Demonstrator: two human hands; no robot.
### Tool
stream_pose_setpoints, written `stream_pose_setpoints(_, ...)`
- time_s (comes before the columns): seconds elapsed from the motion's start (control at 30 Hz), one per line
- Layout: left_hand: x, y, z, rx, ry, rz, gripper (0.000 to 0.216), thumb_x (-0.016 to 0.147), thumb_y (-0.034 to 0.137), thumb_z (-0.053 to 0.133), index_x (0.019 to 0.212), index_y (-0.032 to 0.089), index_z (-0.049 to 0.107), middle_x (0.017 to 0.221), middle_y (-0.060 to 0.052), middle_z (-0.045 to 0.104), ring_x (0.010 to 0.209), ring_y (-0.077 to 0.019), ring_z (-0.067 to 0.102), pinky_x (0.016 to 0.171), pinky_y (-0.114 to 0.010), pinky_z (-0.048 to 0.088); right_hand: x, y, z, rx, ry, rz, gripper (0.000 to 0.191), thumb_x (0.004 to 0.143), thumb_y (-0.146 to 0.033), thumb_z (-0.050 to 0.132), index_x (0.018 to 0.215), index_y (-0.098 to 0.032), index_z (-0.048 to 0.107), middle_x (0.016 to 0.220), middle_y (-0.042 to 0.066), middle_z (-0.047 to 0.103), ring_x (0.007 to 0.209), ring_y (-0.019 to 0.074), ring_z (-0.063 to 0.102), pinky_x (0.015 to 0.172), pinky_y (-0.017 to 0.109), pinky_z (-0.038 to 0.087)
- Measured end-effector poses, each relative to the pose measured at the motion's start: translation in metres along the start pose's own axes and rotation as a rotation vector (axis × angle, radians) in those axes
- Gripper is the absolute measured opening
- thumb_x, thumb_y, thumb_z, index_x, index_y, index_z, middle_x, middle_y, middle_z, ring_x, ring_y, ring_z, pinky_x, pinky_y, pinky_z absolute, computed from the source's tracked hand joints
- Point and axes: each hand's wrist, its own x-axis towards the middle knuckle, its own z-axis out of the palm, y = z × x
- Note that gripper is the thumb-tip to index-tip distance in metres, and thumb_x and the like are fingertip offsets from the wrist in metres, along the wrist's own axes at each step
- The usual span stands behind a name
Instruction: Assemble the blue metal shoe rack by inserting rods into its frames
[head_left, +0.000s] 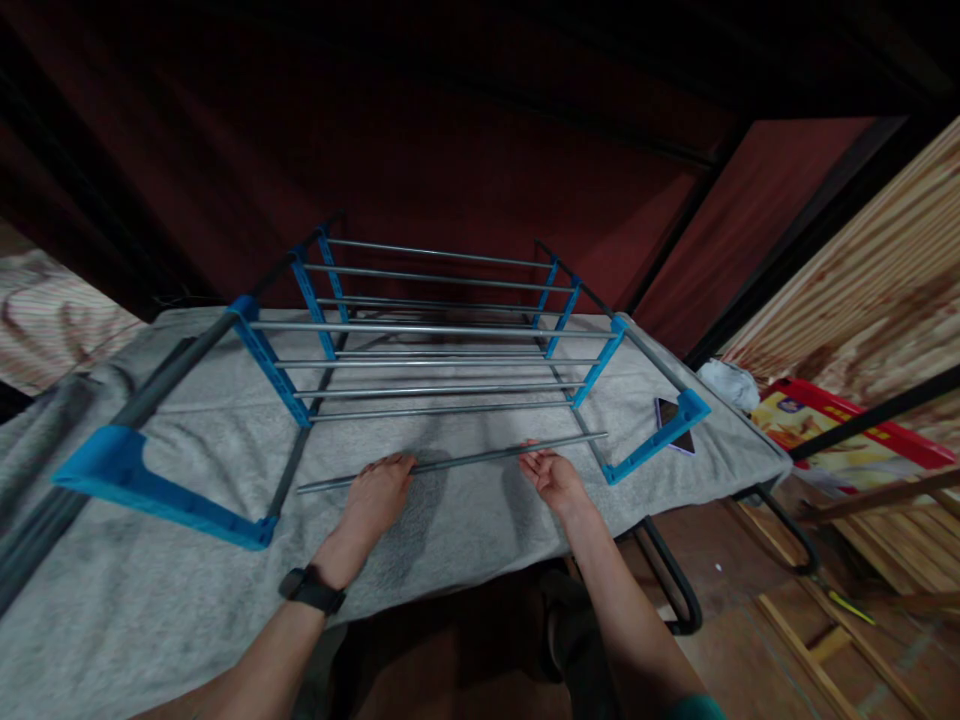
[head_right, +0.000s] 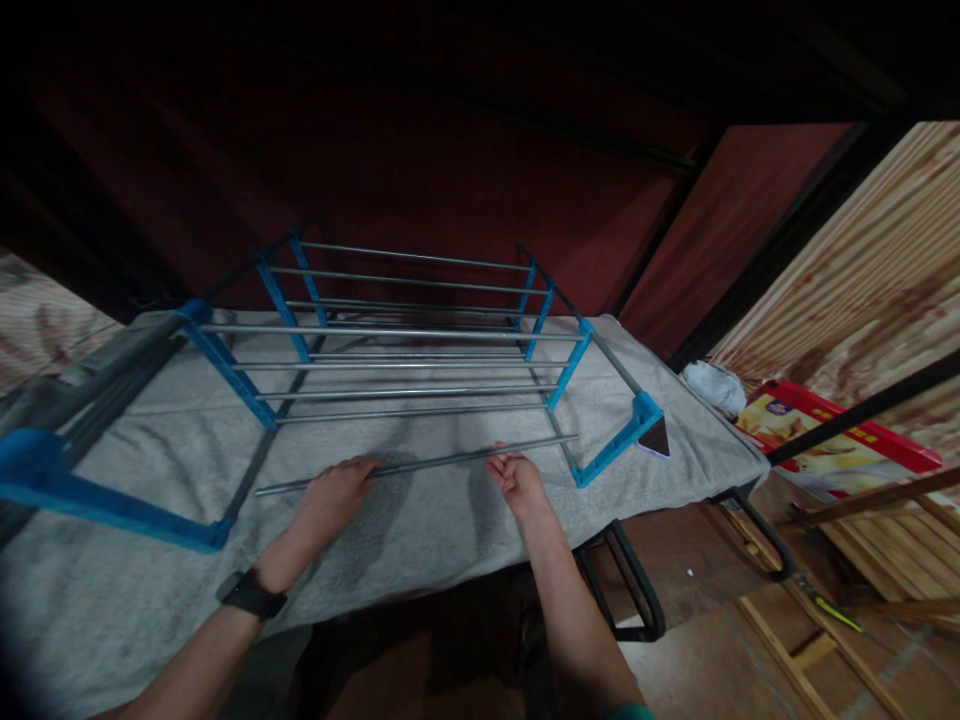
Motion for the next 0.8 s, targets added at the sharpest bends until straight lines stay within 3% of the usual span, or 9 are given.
stream_pose_setpoints(0.2,-0.0017,-0.0003,-0.0017,-0.014,-0.013,0.023,0.026,0.093,0.019,0.038,0.107,0.019,0.06,0.105,-0.01,0.065,0.096,-0.0232,0.062,0.085,-0.037,0.046,0.0023,0.0042,-0.0033,-0.04,-0.017,-0.031,0.057,0.039,0.006,0.037,0.079,-0.02,0.066,0.076,-0.001,0.069,0.074,0.0111,0.066,0.075,0.024,0.057)
stream_pose_setpoints(0.8,0.0002,0.0041,-0.0035,0.043,0.071,0.039,0.032,0.091,0.01,0.033,0.108,0.016,0.06,0.102,-0.012,0.064,0.096,-0.0247,0.061,0.084,-0.039,0.043,0.0017,-0.002,-0.0059,-0.052,-0.022,-0.015,0.056,0.041,0.006,0.039,0.081,-0.02,0.069,0.08,0.001,0.069,0.08,0.0124,0.065,0.08,0.026,0.055)
